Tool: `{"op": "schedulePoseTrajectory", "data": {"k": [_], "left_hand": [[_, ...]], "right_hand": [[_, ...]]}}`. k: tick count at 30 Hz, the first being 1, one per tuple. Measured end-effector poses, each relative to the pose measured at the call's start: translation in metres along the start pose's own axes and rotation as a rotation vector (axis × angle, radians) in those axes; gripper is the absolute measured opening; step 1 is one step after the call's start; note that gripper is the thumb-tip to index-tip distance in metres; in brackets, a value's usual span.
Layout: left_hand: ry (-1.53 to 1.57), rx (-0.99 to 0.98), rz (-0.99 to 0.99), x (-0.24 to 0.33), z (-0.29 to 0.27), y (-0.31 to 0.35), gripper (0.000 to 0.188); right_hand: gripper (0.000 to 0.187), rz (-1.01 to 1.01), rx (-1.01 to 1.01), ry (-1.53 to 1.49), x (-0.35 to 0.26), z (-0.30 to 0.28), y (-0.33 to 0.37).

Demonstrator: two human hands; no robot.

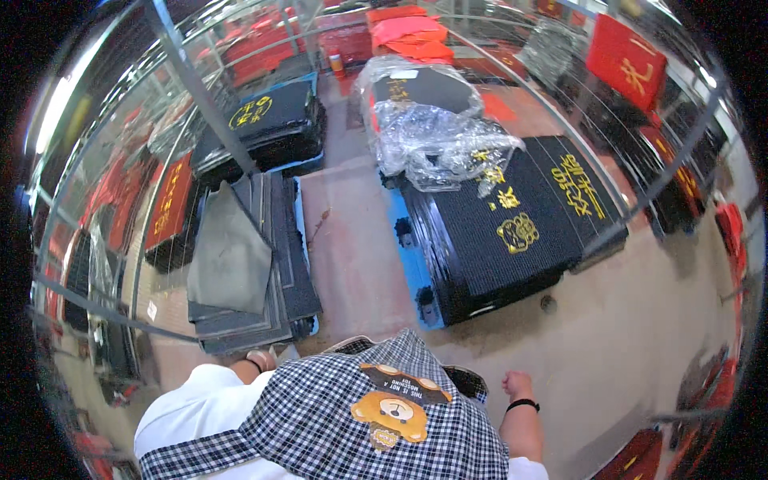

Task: The recorder is sorting, moving, and scanning stacks of rubber floor mats in a warehouse.

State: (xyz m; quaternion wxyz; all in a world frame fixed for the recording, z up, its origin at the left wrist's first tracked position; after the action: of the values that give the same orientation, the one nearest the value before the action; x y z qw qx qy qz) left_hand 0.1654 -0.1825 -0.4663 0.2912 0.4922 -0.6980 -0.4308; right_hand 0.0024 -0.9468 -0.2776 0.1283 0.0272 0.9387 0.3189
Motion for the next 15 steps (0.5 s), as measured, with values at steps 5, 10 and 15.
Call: {"op": "schedulePoseTrajectory", "data": {"k": [5, 10, 15], "left_hand": [[0.156, 0.4, 0.221, 0.093, -0.157, -0.032, 0.027], [0.444, 0.476, 0.199, 0.118, -0.26, 0.053, 0.037], [0.315, 0.24, -0.095, 0.065, -0.152, 0.152, 0.039]], "right_hand": [[0.016, 0.087, -0.101, -0.025, -0.015, 0.027, 0.002], [0.016, 0.119, -0.257, 0.114, 0.009, 0.103, -0.03], [0.023, 0.289, -0.374, 0.151, 0.027, 0.176, -0.023]]}}
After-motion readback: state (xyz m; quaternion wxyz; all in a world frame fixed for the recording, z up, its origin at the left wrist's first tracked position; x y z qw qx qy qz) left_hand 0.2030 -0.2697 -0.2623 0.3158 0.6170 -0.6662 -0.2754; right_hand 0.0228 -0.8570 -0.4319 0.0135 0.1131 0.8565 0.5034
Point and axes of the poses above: each hand's wrist, its own y-axis away from the middle knuckle, its own z-axis out of the palm, x = y × z, the point moved 10 cm from there along -y, towards the middle knuckle, and after that the axes turned 15 degrees about x, right-handed, at the moved point
